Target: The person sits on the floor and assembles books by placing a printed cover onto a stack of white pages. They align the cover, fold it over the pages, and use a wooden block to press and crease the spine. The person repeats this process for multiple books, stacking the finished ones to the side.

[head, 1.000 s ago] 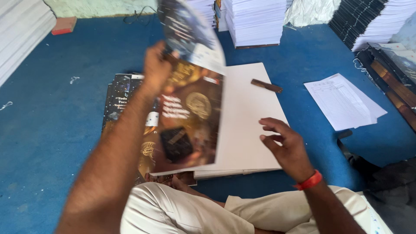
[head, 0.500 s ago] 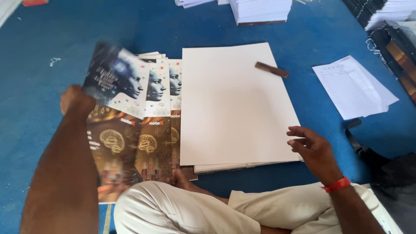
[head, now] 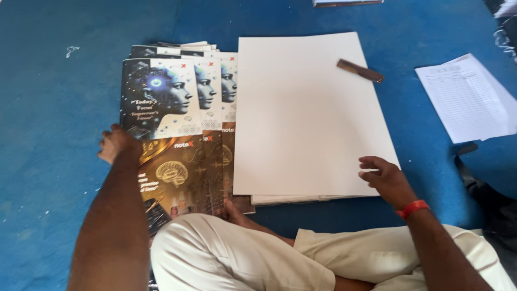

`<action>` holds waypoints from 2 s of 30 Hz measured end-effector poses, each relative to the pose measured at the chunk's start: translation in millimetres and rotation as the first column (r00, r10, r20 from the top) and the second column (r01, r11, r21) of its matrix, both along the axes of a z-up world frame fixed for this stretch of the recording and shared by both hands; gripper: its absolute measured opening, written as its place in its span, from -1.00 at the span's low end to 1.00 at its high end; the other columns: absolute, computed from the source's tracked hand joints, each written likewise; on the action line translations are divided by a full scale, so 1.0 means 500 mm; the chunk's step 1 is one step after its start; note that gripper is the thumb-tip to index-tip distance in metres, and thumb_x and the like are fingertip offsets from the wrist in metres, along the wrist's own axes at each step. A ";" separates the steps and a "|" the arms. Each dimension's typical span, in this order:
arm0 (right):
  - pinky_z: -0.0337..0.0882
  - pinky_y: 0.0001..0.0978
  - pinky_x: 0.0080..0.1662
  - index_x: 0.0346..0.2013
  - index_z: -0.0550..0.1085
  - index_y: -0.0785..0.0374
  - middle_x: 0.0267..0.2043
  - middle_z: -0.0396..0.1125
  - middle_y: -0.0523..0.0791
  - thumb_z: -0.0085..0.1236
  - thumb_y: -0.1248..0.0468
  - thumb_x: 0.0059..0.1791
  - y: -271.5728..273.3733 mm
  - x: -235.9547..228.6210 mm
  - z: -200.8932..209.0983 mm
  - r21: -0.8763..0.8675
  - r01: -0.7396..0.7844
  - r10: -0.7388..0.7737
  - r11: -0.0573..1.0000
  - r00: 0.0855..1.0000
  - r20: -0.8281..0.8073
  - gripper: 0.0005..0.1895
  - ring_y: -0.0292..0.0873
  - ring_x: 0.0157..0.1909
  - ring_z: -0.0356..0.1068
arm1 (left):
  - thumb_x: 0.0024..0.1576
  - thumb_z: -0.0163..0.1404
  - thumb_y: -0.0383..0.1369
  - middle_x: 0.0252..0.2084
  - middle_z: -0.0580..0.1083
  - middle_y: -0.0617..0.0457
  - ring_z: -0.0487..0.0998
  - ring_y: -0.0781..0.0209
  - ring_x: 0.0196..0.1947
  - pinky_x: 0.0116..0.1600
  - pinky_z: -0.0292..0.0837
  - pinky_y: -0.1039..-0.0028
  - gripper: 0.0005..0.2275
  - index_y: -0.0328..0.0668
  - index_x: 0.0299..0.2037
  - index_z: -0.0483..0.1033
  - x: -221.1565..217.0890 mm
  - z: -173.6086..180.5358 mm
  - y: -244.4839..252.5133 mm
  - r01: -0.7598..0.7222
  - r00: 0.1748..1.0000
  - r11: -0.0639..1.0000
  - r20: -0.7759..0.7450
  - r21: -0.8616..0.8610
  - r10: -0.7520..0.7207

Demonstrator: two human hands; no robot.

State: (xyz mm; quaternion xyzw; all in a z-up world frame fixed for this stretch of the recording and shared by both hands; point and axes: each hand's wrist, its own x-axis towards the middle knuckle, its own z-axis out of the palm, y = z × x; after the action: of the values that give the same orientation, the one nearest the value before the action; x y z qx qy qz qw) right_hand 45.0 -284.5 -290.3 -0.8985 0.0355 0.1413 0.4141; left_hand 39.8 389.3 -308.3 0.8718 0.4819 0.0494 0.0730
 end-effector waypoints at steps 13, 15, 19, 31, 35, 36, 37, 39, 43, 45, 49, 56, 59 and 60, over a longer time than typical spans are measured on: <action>0.20 0.03 0.37 0.24 0.44 0.19 0.36 0.25 0.08 0.33 -0.06 -0.05 -0.128 0.082 -0.252 -0.657 0.139 0.162 0.741 0.912 0.377 -0.34 0.09 0.44 0.14 | 0.21 -0.11 0.01 0.56 -0.13 -0.10 -0.19 -0.24 0.53 0.41 -0.20 -0.35 -0.34 0.11 0.49 -0.04 0.148 -0.122 -0.533 0.677 0.665 0.669 -0.134 -0.306 -0.735; 0.23 0.07 0.28 0.29 0.38 0.20 0.39 0.20 0.08 0.34 -0.05 -0.08 -0.118 0.071 -0.243 -0.566 0.201 -0.020 0.800 0.951 0.310 -0.27 0.21 0.39 0.12 | 0.25 -0.18 0.06 0.60 -0.21 -0.10 -0.28 -0.25 0.57 0.44 -0.29 -0.39 -0.34 0.13 0.52 -0.10 0.099 -0.151 -0.635 0.746 0.602 0.611 -0.125 -0.265 -0.789; 0.26 0.06 0.29 0.37 0.28 0.32 0.39 0.18 0.13 0.39 -0.09 -0.13 -0.110 0.064 -0.220 -0.471 0.236 -0.137 0.850 0.963 0.234 -0.08 0.30 0.33 0.18 | 0.25 -0.16 0.14 0.59 -0.23 -0.26 -0.30 -0.36 0.55 0.40 -0.34 -0.44 -0.26 0.01 0.55 -0.11 -0.014 -0.206 -0.708 0.841 0.534 0.538 -0.079 -0.049 -0.842; 0.38 -0.09 0.25 0.20 0.44 0.39 0.25 0.34 0.12 0.41 -0.08 -0.06 -0.102 0.050 -0.197 -0.604 0.196 -0.096 0.773 0.976 0.194 -0.26 0.13 0.31 0.31 | -0.02 0.34 -0.16 0.32 0.26 -0.42 0.29 -0.32 0.31 0.35 0.26 0.13 -0.20 -0.44 0.33 0.19 -0.063 -0.135 -0.637 0.505 0.841 0.844 0.322 -0.181 -0.435; 0.37 -0.10 0.21 0.22 0.46 0.31 0.26 0.34 0.09 0.47 0.07 -0.15 -0.106 0.042 -0.190 -0.498 0.270 -0.122 0.824 0.943 0.310 -0.28 0.13 0.27 0.33 | 0.02 0.30 -0.19 0.30 0.29 -0.39 0.31 -0.31 0.31 0.35 0.28 0.14 -0.30 -0.37 0.31 0.28 -0.076 -0.100 -0.654 0.497 0.848 0.853 0.303 -0.163 -0.436; 0.37 -0.11 0.23 0.20 0.48 0.31 0.25 0.36 0.10 0.48 0.11 -0.15 -0.107 0.041 -0.191 -0.475 0.279 -0.123 0.834 0.935 0.333 -0.31 0.13 0.26 0.34 | 0.03 0.29 -0.22 0.30 0.30 -0.37 0.33 -0.30 0.30 0.34 0.29 0.14 -0.33 -0.34 0.31 0.31 -0.083 -0.094 -0.660 0.490 0.844 0.860 0.326 -0.144 -0.426; 0.37 -0.13 0.24 0.18 0.50 0.31 0.23 0.38 0.11 0.49 0.14 -0.16 -0.112 0.040 -0.189 -0.451 0.290 -0.126 0.844 0.925 0.359 -0.34 0.13 0.26 0.36 | 0.03 0.29 -0.25 0.31 0.31 -0.35 0.34 -0.29 0.30 0.34 0.30 0.14 -0.36 -0.32 0.30 0.33 -0.085 -0.089 -0.667 0.484 0.838 0.866 0.352 -0.124 -0.418; 0.40 -0.15 0.22 0.19 0.50 0.28 0.19 0.40 0.12 0.44 0.20 -0.15 -0.114 0.039 -0.183 -0.380 0.320 -0.212 0.868 0.930 0.299 -0.37 0.13 0.20 0.40 | -0.01 0.31 -0.32 0.26 0.32 -0.44 0.37 -0.30 0.24 0.31 0.31 0.16 -0.28 -0.49 0.33 0.28 -0.083 -0.079 -0.668 0.465 0.804 0.885 0.425 -0.014 -0.416; 0.43 -0.16 0.18 0.18 0.51 0.26 0.14 0.43 0.12 0.38 0.30 -0.18 -0.112 0.035 -0.177 -0.335 0.349 -0.260 0.875 0.923 0.282 -0.39 0.12 0.14 0.45 | 0.05 0.22 -0.40 0.15 0.58 -0.26 0.62 -0.06 0.16 0.27 0.52 0.33 -0.50 -0.33 0.24 0.48 -0.092 -0.067 -0.654 0.481 0.837 0.762 0.486 -0.433 -0.252; 0.44 -0.15 0.17 0.17 0.51 0.27 0.12 0.44 0.12 0.38 0.31 -0.19 -0.116 0.035 -0.179 -0.322 0.371 -0.281 0.871 0.914 0.293 -0.39 0.12 0.13 0.45 | 0.01 0.27 -0.43 0.16 0.51 -0.28 0.56 -0.10 0.15 0.23 0.47 0.31 -0.42 -0.35 0.27 0.40 -0.089 -0.071 -0.658 0.435 0.860 0.788 0.459 -0.436 -0.221; 0.45 -0.14 0.16 0.13 0.53 0.30 0.08 0.46 0.15 0.39 0.29 -0.18 -0.129 0.036 -0.183 -0.318 0.393 -0.279 0.863 0.895 0.348 -0.43 0.15 0.10 0.47 | 0.02 0.28 -0.46 0.17 0.46 -0.32 0.52 -0.12 0.16 0.23 0.44 0.32 -0.39 -0.42 0.29 0.34 -0.091 -0.089 -0.657 0.433 0.858 0.797 0.462 -0.420 -0.223; 0.55 -0.17 -0.02 0.11 0.54 0.33 0.03 0.47 0.15 0.42 0.36 -0.23 -0.154 0.042 -0.116 -0.159 0.540 -0.499 0.827 0.834 0.236 -0.41 0.09 -0.04 0.54 | -0.01 0.27 -0.49 0.10 0.54 -0.26 0.59 -0.06 0.11 0.19 0.47 0.33 -0.47 -0.38 0.21 0.45 -0.087 -0.109 -0.653 0.493 0.838 0.716 0.491 -0.495 -0.237; 0.57 -0.19 -0.25 0.10 0.52 0.33 -0.06 0.50 0.11 0.43 0.36 -0.22 -0.185 0.069 -0.099 0.019 0.531 -0.531 0.847 0.845 0.058 -0.42 0.02 -0.17 0.56 | -0.03 0.31 -0.49 0.03 0.56 -0.27 0.60 -0.04 0.02 0.12 0.50 0.32 -0.46 -0.36 0.20 0.47 -0.080 -0.118 -0.660 0.537 0.797 0.714 0.547 -0.448 -0.257; 0.54 -0.21 -0.30 0.07 0.54 0.35 -0.09 0.51 0.09 0.44 0.33 -0.20 -0.201 0.083 -0.103 0.079 0.479 -0.482 0.874 0.876 0.023 -0.46 -0.01 -0.22 0.54 | -0.03 0.29 -0.49 -0.02 0.59 -0.23 0.63 0.00 -0.04 0.08 0.52 0.32 -0.47 -0.28 0.21 0.50 -0.079 -0.114 -0.661 0.535 0.795 0.701 0.561 -0.472 -0.229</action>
State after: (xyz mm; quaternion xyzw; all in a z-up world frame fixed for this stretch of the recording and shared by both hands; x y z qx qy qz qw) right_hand 86.6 -384.9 -341.7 -0.8491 0.2434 0.0162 0.4685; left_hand 0.4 58.7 -365.2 0.8448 0.2413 0.0801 0.4709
